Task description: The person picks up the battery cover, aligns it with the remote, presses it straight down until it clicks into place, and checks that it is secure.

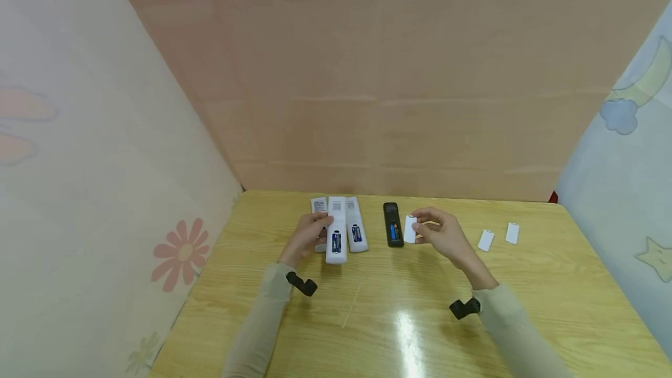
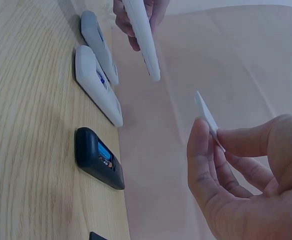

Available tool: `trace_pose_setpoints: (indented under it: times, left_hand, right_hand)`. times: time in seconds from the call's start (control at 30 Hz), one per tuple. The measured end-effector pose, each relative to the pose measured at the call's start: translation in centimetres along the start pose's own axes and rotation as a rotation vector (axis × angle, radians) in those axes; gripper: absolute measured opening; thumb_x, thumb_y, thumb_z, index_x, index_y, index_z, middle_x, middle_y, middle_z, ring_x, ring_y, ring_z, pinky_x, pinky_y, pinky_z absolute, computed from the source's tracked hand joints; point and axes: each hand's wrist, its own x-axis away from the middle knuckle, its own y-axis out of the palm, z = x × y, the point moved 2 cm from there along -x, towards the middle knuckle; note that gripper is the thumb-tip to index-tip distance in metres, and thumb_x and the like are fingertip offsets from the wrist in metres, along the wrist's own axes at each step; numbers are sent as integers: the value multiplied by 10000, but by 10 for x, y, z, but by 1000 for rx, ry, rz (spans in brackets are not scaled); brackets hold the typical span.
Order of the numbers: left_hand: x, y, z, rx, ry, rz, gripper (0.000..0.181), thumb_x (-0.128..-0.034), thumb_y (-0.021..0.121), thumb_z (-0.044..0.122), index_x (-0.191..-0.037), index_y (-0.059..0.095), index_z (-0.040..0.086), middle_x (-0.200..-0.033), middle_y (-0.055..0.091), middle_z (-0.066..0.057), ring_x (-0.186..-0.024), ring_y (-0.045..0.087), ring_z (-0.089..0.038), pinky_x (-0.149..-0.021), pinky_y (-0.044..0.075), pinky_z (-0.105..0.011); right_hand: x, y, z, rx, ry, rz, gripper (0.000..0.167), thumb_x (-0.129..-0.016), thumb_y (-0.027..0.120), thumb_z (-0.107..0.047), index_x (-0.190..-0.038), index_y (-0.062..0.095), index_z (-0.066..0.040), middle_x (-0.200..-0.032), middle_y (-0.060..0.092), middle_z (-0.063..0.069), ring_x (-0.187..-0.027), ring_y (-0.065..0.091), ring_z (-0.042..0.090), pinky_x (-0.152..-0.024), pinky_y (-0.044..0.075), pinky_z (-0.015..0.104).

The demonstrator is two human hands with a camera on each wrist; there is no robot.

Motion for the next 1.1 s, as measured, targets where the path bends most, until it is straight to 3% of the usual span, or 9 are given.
trace_pose_setpoints:
  times: [0.47, 0.83, 1.1]
  left_hand:
    - [4, 17, 3, 0, 31, -83, 496, -1110, 584, 223, -1512, 526, -63, -1270, 714, -249, -910, 739, -153, -805, 616, -319]
    - [4, 32, -3, 26, 10, -112, 527, -1113, 580, 228, -1528, 489, -85, -1332, 689, -255, -1061, 757, -236, -871, 634, -350]
    - [6, 42, -7, 63, -1, -125, 536, -1111, 593, 236, -1528, 486, -84, -1347, 676, -252, -1083, 749, -243, -880, 630, -347]
  right_hand:
    - [-1, 7, -5, 0, -23, -16, 321, -1087, 619, -78, -1388, 618, 33, -1238, 576, 261, -919, 743, 178, -791, 664, 340]
    - [1, 13, -11, 1, -26, -27, 338, -1085, 625, -80, -1395, 609, 53, -1259, 578, 294, -931, 744, 196, -783, 660, 326]
    - [-1, 18, -11, -18, -15, -31, 328, -1082, 625, -64, -1385, 611, 59, -1255, 573, 295, -924, 729, 174, -783, 659, 324]
